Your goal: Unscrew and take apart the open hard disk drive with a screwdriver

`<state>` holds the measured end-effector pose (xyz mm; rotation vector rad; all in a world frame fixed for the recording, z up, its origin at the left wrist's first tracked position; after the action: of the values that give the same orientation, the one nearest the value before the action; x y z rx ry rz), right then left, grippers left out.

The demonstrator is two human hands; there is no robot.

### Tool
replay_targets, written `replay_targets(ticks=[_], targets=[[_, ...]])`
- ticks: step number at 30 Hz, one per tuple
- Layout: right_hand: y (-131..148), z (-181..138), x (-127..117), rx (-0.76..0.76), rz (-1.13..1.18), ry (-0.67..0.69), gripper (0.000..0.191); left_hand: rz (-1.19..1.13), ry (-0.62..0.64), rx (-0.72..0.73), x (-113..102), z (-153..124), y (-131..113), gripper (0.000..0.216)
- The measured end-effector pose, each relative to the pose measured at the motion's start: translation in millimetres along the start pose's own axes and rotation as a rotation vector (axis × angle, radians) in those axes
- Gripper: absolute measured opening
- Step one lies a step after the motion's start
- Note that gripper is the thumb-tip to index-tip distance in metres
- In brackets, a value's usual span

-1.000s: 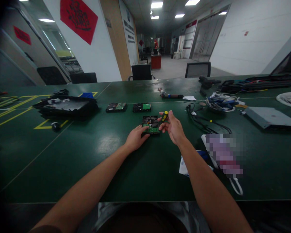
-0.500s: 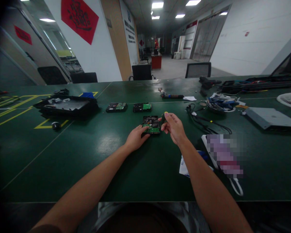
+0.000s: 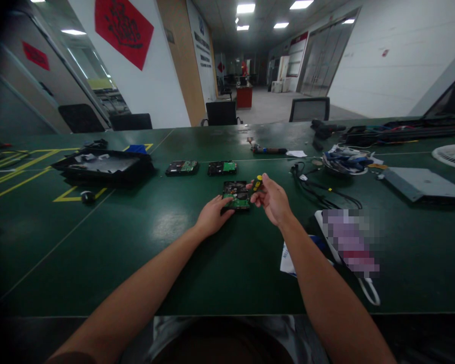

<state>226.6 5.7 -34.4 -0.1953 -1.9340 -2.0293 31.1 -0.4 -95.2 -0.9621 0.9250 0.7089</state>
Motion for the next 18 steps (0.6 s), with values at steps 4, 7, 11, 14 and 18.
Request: replay_targets(ticks=[4, 7, 11, 14, 18], targets=[[0.8, -0.8, -0.7, -0.023, -0.015, -0.03, 0.041, 0.006, -0.004, 0.006, -1.5, -0.7, -1.5, 0.051], [0.6, 0.4, -3.4, -0.044, -0.009, -0.044, 0.037, 0.01, -0.007, 0.006, -1.6, -0.9, -1.4, 0.051], [1.4, 1.5, -5.9, -0.067, -0.007, -0.058, 0.033, 0.009, -0.003, -0.003, -1.3, -0.7, -0.7, 0.052], [1.7, 1.0, -5.2, -0.066, 0.004, -0.057, 0.033, 0.009, -0.005, -0.002, -1.3, -0.7, -0.8, 0.051], [2.7, 0.1, -3.7, -0.068, -0.006, -0.05, 0.038, 0.013, -0.016, 0.01, -0.7, -0.8, -0.8, 0.052]])
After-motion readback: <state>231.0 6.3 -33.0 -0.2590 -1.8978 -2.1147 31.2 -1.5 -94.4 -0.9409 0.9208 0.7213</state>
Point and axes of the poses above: each hand's wrist, its own z-axis towards the middle knuckle, its own x-axis out of the palm, y = z × x, the point moved 6 cm from there along z, towards the middle knuckle, and after that the axes turned 3 degrees about x, right-handed, at the moved point
